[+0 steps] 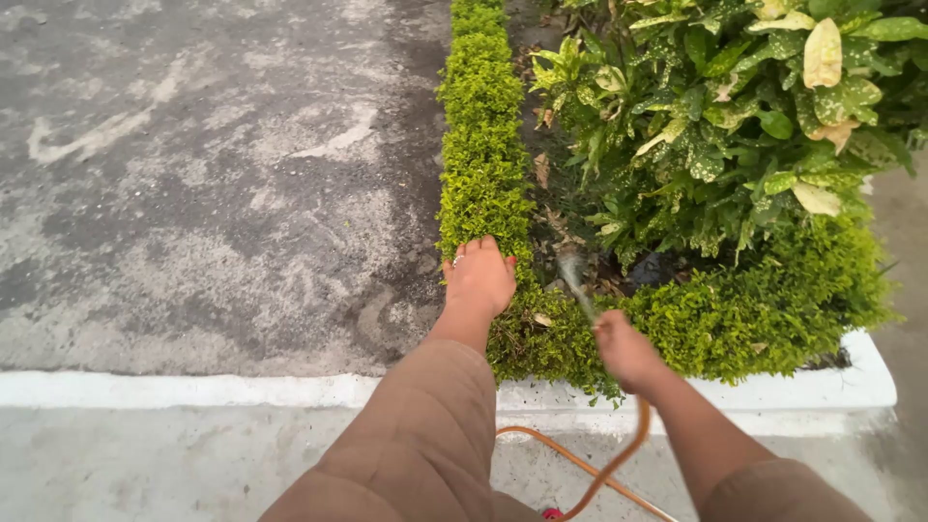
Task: Watering various bushes and plants in a garden bed using a hose.
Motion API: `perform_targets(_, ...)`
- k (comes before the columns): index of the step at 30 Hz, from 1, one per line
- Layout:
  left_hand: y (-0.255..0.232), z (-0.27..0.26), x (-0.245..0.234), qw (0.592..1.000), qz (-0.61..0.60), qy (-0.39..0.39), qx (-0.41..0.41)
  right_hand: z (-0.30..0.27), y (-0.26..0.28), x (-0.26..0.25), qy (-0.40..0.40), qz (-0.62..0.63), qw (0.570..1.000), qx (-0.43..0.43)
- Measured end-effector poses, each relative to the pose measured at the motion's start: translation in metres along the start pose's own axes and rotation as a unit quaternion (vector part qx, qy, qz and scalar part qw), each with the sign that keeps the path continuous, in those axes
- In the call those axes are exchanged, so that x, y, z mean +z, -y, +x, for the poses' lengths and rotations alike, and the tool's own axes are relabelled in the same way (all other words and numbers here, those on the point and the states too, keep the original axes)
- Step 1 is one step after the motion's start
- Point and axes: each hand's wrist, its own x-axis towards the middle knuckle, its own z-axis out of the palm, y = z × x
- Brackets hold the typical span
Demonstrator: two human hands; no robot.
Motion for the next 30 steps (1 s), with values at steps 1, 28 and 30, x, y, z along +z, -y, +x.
perform_targets(1, 0.000, 0.002, -0.002, 1.000, 0.001, 0.002, 0.005, -0.004, 0.005, 0.006, -0.003, 0.003, 1.000, 0.004)
perform_targets(28, -0.118, 0.012, 0.045, 0.991, -0.119, 0.066, -0.013, -0.038, -0.097, -0.083, -0.147, 0.111, 0.979, 0.087)
perform_targets(30, -0.127, 0.011, 0.058, 0.962, -0.257, 0.024, -0.090, -0.032, -0.113, -0.097, -0.132, 0.188, 0.967, 0.112)
